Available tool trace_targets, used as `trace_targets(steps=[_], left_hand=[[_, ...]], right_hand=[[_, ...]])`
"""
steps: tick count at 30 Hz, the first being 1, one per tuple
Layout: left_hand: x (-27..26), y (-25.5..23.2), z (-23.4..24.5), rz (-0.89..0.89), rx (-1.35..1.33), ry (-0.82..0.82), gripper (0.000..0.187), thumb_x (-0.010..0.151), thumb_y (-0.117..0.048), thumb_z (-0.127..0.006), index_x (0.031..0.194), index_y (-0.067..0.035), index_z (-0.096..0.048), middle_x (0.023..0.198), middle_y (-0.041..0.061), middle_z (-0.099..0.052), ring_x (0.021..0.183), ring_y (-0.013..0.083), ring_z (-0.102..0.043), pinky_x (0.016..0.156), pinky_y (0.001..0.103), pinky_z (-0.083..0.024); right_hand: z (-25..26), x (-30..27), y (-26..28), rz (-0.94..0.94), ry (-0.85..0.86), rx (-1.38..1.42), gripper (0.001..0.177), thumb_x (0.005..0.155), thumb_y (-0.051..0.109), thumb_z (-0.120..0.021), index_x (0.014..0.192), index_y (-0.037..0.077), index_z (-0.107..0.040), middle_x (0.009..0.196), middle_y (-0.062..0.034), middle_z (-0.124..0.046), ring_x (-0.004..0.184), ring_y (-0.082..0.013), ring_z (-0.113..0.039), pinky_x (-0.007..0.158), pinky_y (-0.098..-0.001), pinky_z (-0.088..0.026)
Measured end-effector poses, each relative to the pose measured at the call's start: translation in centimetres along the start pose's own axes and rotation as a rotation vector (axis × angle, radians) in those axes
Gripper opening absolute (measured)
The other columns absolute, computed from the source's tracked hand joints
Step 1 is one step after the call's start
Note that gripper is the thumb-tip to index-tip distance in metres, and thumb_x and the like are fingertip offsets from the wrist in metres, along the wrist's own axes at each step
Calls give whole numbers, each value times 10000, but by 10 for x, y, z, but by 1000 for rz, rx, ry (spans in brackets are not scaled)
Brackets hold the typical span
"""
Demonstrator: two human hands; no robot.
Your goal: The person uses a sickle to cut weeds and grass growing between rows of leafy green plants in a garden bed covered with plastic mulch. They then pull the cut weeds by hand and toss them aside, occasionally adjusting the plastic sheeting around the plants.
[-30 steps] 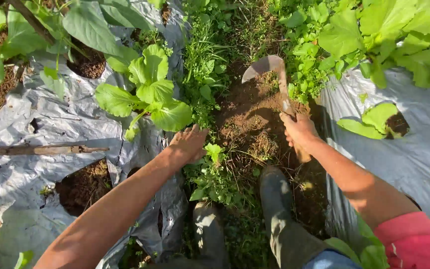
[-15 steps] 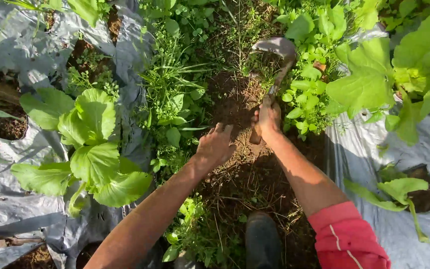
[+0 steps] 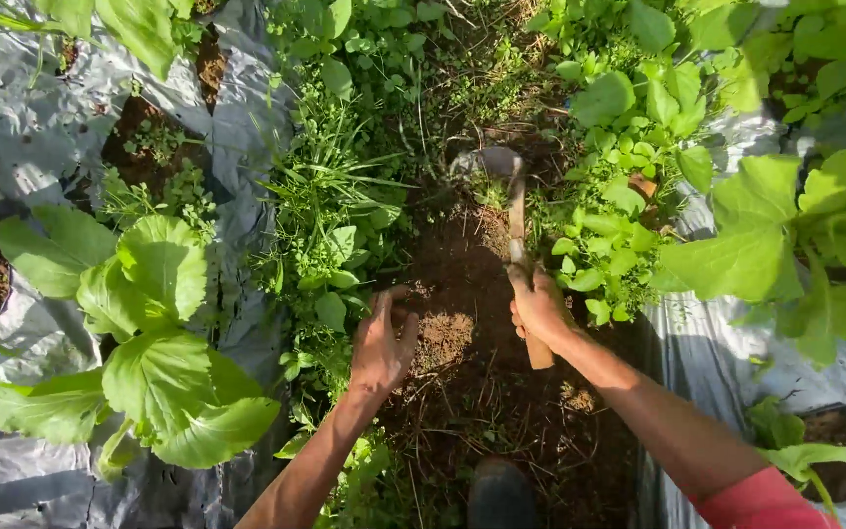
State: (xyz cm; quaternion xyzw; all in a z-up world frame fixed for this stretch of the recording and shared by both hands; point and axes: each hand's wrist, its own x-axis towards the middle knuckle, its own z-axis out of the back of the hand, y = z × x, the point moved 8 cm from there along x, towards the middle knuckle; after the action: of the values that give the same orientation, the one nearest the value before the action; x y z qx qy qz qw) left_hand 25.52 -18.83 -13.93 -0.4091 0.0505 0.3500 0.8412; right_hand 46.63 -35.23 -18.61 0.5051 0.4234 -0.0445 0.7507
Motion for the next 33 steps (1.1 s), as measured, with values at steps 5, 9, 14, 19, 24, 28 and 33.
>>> trace_targets(steps=[5, 9, 14, 19, 24, 28, 33], left_hand=[[-17, -8, 11, 690, -1127, -43, 320, 1119, -214, -405, 1376, -89, -549, 1185, 135, -584, 991, 204, -537, 965, 361, -466], [1, 53, -34, -180, -185, -356, 367, 901, -6, -677, 1265, -49, -655, 1096, 177, -714, 789, 225, -764, 603, 300, -619], [-16, 40, -18, -254, -204, -506, 278, 964, -33, -639, 1239, -69, -649, 1032, 150, -730, 738, 163, -744, 538, 236, -594], [-11, 54, -16, -229, -288, -490, 269, 943, 4, -626, 1202, -59, -665, 1019, 147, -725, 737, 201, -748, 517, 255, -603], [-22, 41, -15, -207, -313, -306, 319, 925, 59, -572, 1202, -97, -594, 936, 34, -666, 472, 51, -518, 342, 154, -445], [-30, 27, -5, -228, -266, -432, 242, 956, 25, -570, 1171, -51, -648, 960, 143, -713, 652, 156, -709, 438, 199, -539], [-29, 65, -24, -66, -365, -384, 298, 949, 47, -593, 1221, -65, -642, 1030, 141, -691, 756, 206, -710, 531, 249, -592]], right_hand=[[18, -2, 32, 109, -85, 44, 262, 1136, 260, -390, 1116, 28, -511, 675, -5, -498, 478, -107, -483, 370, -256, -449], [23, -1, 21, -46, 22, -86, 323, 1134, 378, -367, 1022, 107, -503, 646, 21, -481, 458, -116, -453, 384, -296, -444], [16, 17, 15, -7, 21, -28, 316, 1152, 368, -323, 989, 132, -455, 680, 37, -451, 488, -82, -445, 421, -255, -428], [16, -52, -34, -120, 107, -129, 349, 1103, 407, -455, 969, 89, -510, 626, -54, -512, 416, -169, -502, 347, -347, -472], [28, -31, -18, -19, -11, -111, 318, 1111, 342, -491, 1029, 48, -580, 570, -47, -576, 331, -138, -490, 270, -277, -469], [30, -4, 27, 2, -4, -61, 349, 1156, 390, -309, 1082, 92, -474, 711, 24, -461, 521, -101, -465, 421, -257, -464], [28, 2, 38, -49, 44, -199, 414, 1146, 441, -349, 1112, 59, -505, 726, -4, -485, 526, -104, -495, 425, -269, -480]])
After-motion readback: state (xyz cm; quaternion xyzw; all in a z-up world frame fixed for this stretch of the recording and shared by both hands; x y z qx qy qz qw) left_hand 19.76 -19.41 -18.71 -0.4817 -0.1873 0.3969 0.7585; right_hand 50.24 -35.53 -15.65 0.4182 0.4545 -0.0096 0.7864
